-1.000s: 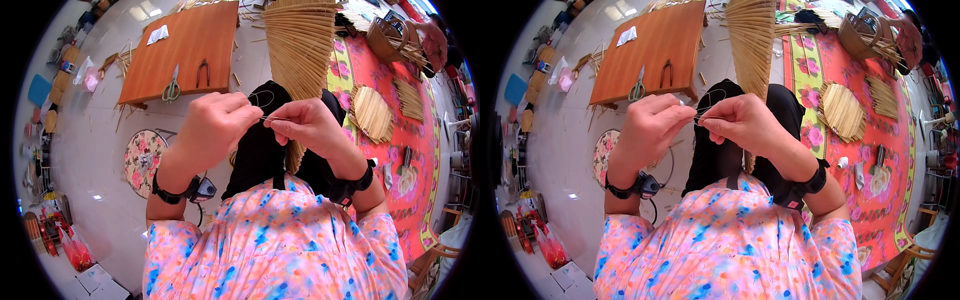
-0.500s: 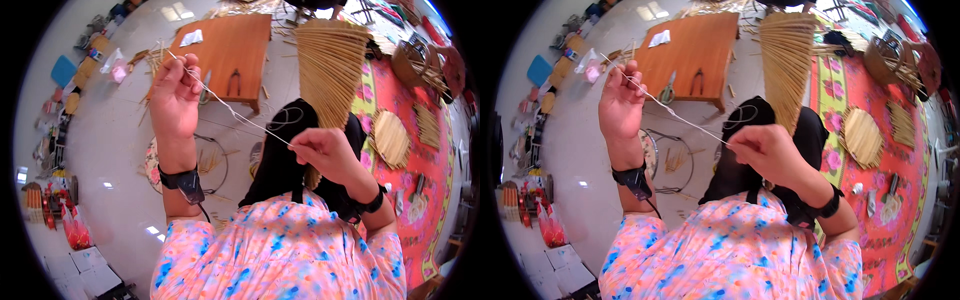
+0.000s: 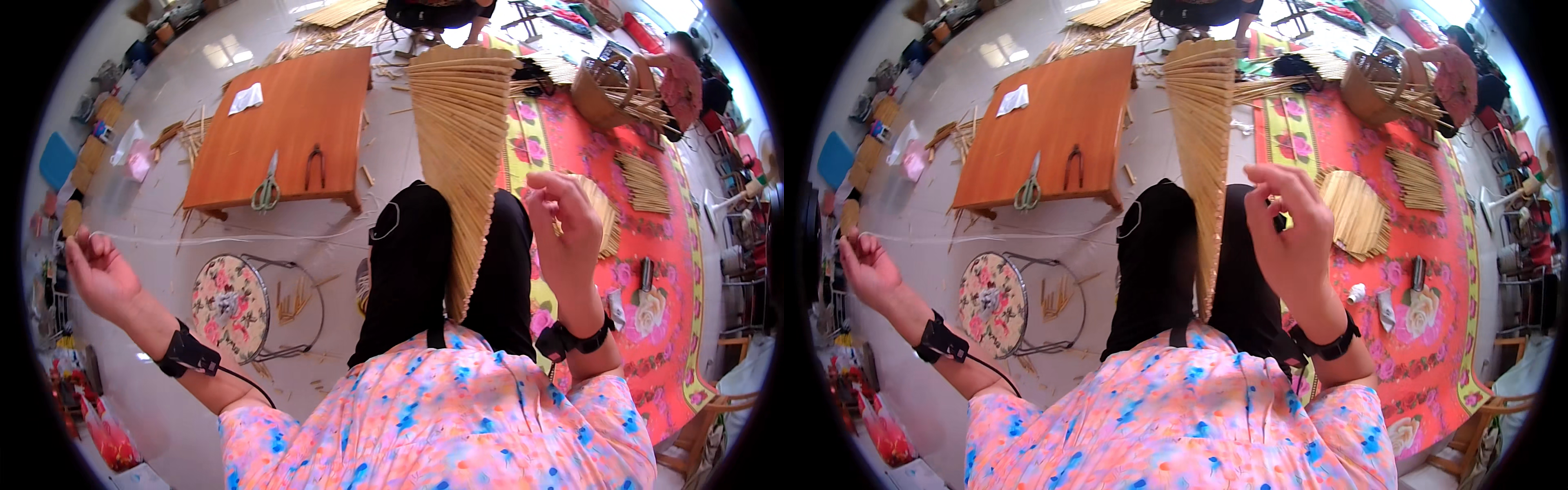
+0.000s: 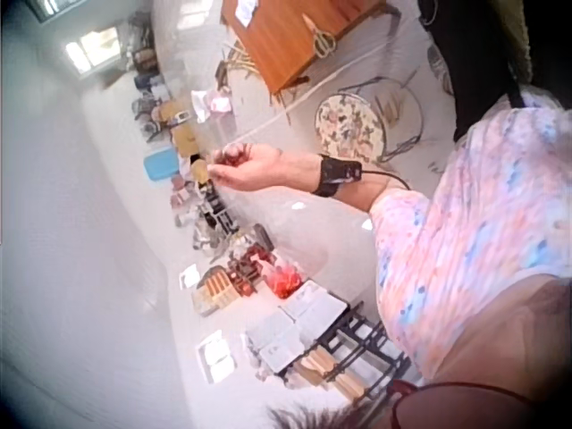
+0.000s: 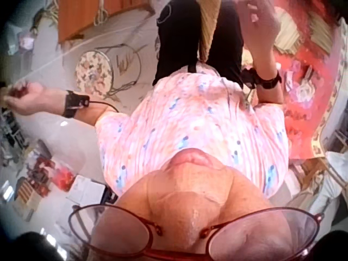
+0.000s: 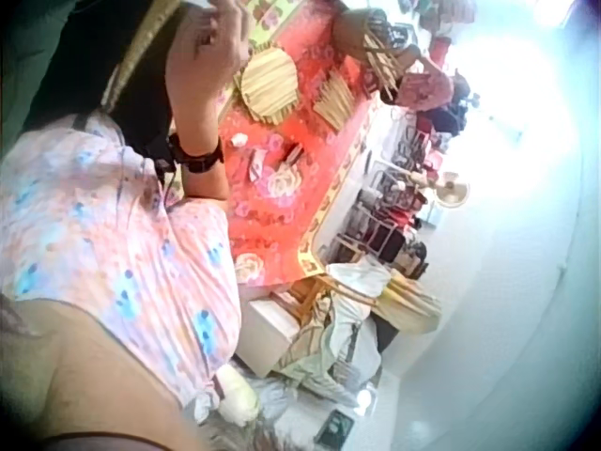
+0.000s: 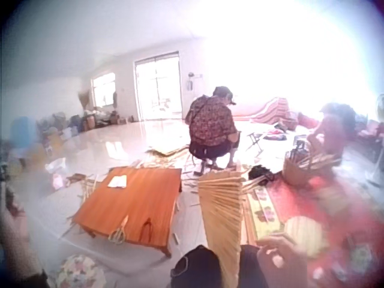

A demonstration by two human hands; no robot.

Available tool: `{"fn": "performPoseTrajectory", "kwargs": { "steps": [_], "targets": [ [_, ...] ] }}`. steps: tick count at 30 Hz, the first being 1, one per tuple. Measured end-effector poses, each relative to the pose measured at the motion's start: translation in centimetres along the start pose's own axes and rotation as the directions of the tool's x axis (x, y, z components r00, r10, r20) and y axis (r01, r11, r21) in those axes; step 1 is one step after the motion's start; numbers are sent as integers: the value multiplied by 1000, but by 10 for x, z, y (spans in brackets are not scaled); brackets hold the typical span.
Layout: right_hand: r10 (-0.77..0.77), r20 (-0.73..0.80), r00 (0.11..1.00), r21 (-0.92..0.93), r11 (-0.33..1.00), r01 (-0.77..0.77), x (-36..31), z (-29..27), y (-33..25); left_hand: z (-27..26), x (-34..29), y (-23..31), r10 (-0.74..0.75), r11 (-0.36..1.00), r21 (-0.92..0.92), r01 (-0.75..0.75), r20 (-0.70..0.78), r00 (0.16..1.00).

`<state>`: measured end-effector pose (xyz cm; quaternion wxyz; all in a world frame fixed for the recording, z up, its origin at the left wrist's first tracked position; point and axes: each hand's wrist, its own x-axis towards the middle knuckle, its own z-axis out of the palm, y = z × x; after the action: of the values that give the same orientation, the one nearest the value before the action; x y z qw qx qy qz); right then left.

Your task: The person sits on the floor and weaves a bamboo mat by threading a white string through the ends of bamboo strips. They use pliers to pull the string tight and scissors to cut the excess thread, repeating the process to secure the mat's edge.

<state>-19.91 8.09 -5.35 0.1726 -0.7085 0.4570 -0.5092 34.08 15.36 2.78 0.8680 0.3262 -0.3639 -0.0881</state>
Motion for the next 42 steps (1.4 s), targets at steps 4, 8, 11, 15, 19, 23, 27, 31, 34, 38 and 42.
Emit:
{"fn": "performPoseTrajectory", "kwargs": {
  "steps": [4, 8, 11, 15, 19, 23, 27, 31, 34, 38, 42],
  "targets": [
    [184, -40, 982, 160, 971, -176, 11, 7, 21, 63, -58, -25, -47, 990, 134, 45, 9, 999],
    [245, -65, 967, 198, 953, -229, 19, 30, 32, 138, -145, -57, -252, 964, 187, 186, 437, 863],
    [137, -144, 980, 25, 991, -135, 32, 41, 38, 173, -175, -77, -342, 937, 287, 201, 626, 701],
    [196, -141, 970, 17, 981, -196, 43, 48, 30, 207, -192, -100, -417, 906, 390, 164, 759, 500],
    [112, -160, 981, -183, 973, -141, 49, 54, 16, 234, -199, -124, -284, 947, 322, -7, 843, 457],
    [59, -193, 979, -280, 953, -113, 50, 59, 17, 247, -206, -149, -62, 965, 171, -200, 886, 460],
    [64, -204, 977, -351, 927, -134, 50, 62, 14, 251, -204, -156, -34, 928, 177, -328, 916, 400],
    [-10, -211, 978, -419, 904, -81, 52, 66, 13, 250, -200, -159, -37, 916, 183, -357, 925, 377],
    [-78, -229, 970, -468, 883, -39, 52, 69, 16, 250, -199, -163, -30, 917, 174, -358, 927, 374],
    [-108, -224, 969, -495, 869, -18, 50, 69, 20, 250, -198, -166, -8, 919, 155, -362, 927, 375],
    [-85, -229, 970, -485, 874, -38, 49, 69, 19, 252, -196, -166, 13, 908, 142, -394, 931, 364]
  ]
}}
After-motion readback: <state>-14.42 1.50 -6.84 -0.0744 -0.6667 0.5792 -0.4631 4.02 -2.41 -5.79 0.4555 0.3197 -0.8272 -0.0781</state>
